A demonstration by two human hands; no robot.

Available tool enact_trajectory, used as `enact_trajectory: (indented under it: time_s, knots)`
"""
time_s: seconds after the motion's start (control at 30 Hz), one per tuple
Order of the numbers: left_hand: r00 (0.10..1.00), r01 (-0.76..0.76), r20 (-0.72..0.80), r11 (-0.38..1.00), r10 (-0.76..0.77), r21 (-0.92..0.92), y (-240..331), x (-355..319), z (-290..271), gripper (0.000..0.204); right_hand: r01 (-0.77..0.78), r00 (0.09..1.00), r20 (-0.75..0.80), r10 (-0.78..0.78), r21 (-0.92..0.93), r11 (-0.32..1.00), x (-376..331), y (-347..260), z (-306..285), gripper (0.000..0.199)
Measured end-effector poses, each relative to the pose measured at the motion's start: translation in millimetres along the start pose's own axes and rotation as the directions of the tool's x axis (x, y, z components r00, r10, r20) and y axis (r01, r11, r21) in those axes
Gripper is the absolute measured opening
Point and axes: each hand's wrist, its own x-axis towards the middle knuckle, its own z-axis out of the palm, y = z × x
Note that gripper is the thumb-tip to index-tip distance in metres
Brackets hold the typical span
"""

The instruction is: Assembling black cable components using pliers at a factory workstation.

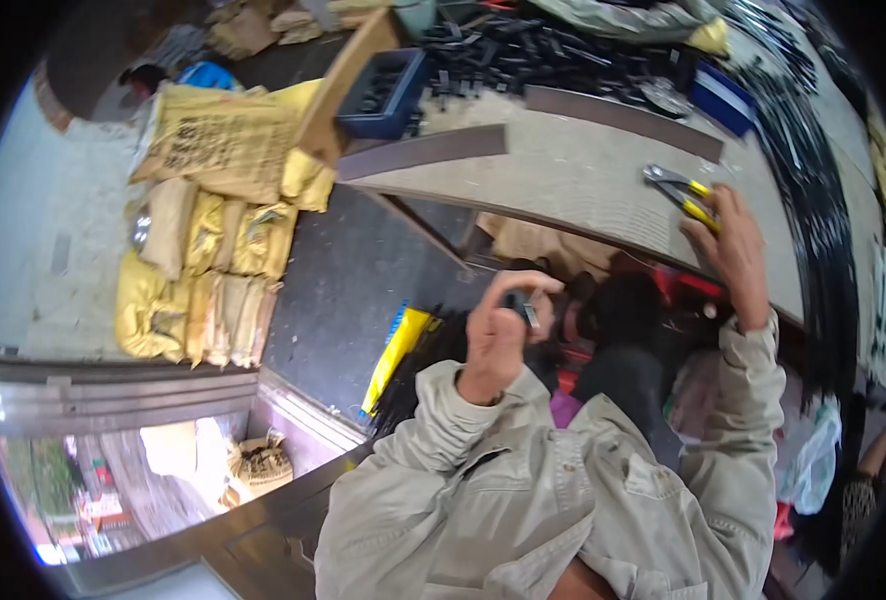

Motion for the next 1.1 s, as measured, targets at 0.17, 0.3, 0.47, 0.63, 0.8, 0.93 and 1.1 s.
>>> enact_trajectory:
  time_s: [0.17, 0.3, 0.47, 0.63, 0.8, 0.93, 1.1]
  knots:
    - [0.995, -0.023, 0.102, 1.000, 0.022, 0.012, 0.8, 9.0, -1.3, 0.062, 0.219, 0.975, 0.079, -0.207, -0.187, 0.958, 12.7, 22.8, 7.9, 0.025]
    - [0.979, 0.032, 0.201, 0.999, -0.028, -0.017, -1.4, 13.2, -3.8, 0.057, 0.045, 0.994, -0.099, -0.039, 0.061, 0.997, 7.0, 22.7, 1.4, 0.012]
    - [0.977, 0.031, 0.210, 0.999, -0.033, 0.010, -6.9, 11.3, -3.2, 0.057, 0.217, 0.957, 0.067, -0.283, 0.487, 0.846, -15.4, -67.4, -33.3, 0.017]
    - [0.992, -0.032, 0.125, 0.982, 0.008, 0.188, -5.9, 7.7, -0.7, 0.055, 0.482, 0.814, -0.113, -0.570, -0.415, 0.772, -8.3, -99.0, -50.5, 0.036]
    - [0.995, -0.061, 0.091, 0.968, 0.040, 0.242, -4.0, 10.7, 6.5, 0.054, 0.468, 0.620, -0.139, -0.772, -0.725, 0.506, -6.1, -97.9, -51.0, 0.039]
    - [0.995, -0.001, -0.090, 0.938, 0.034, 0.347, -3.0, 7.8, 15.3, 0.066, 0.456, 0.655, -0.236, -0.718, -0.634, 0.624, -20.9, -101.5, -31.8, 0.039]
    - [0.994, -0.109, 0.021, 0.928, 0.108, 0.356, -12.4, 5.6, 5.0, 0.058, 0.501, 0.815, -0.073, -0.575, -0.412, 0.762, -37.6, -106.2, -40.8, 0.032]
